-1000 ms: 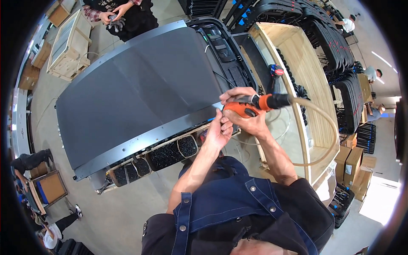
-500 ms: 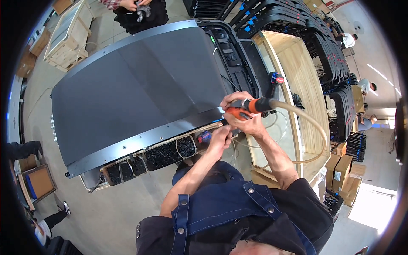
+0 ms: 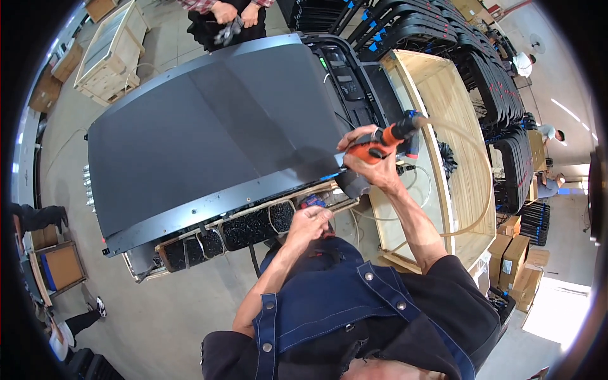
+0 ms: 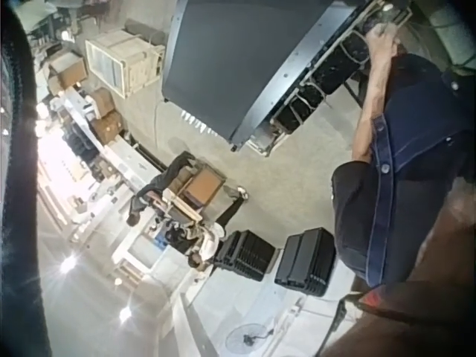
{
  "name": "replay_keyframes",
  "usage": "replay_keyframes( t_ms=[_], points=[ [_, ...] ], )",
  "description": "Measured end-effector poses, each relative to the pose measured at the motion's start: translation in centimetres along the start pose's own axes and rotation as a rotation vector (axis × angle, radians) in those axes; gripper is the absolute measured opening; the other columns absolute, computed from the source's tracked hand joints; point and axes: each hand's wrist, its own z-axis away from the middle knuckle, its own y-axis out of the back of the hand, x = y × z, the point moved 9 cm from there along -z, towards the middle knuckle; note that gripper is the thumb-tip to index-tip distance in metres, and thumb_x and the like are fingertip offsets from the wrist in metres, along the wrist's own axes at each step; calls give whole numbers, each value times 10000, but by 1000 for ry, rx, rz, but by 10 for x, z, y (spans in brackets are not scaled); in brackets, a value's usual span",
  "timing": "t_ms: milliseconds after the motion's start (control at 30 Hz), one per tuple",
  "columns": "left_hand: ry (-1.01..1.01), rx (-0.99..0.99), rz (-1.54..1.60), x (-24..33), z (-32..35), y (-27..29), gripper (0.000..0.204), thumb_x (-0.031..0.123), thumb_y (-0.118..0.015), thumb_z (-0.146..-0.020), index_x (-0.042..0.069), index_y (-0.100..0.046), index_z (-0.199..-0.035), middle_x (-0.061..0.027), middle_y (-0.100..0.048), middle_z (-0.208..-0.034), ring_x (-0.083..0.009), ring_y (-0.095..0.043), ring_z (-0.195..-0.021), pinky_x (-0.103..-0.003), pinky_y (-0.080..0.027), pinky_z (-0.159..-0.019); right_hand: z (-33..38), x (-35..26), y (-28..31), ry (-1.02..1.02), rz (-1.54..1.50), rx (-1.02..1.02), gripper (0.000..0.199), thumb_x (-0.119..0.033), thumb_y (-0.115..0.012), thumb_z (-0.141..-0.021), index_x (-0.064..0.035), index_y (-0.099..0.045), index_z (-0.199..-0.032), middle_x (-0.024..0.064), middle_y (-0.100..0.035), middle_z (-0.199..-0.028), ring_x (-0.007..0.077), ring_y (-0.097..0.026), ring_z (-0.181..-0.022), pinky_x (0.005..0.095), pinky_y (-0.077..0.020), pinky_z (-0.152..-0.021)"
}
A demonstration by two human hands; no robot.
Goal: Assembling a treadmill by attaching components and securing them with power tools.
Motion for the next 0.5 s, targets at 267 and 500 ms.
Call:
replay_keyframes(
  t_ms=[267,500],
  points=[
    [-27,-36,194,6,1,-2,301,230,-704,-983,-20,-667,-1147,-79,-707,-953,-37,-451,-609,-192,-368,-526,8,-12,-19,144,129,-176,376,31,-772,-770,-14,-637,-1118,111,-719,-1085,191,-705,-966,345,-576,-879],
    [-6,-30,355,-12,-4,-8,291,195,-702,-983,-13,-641,-1177,-97,-710,-974,-36,-460,-607,-196,-387,-529,11,5,-14,41,155,-196,381,74,-745,-771,-32,-577,-1096,136,-687,-1014,230,-684,-957,388,-556,-899]
  ],
)
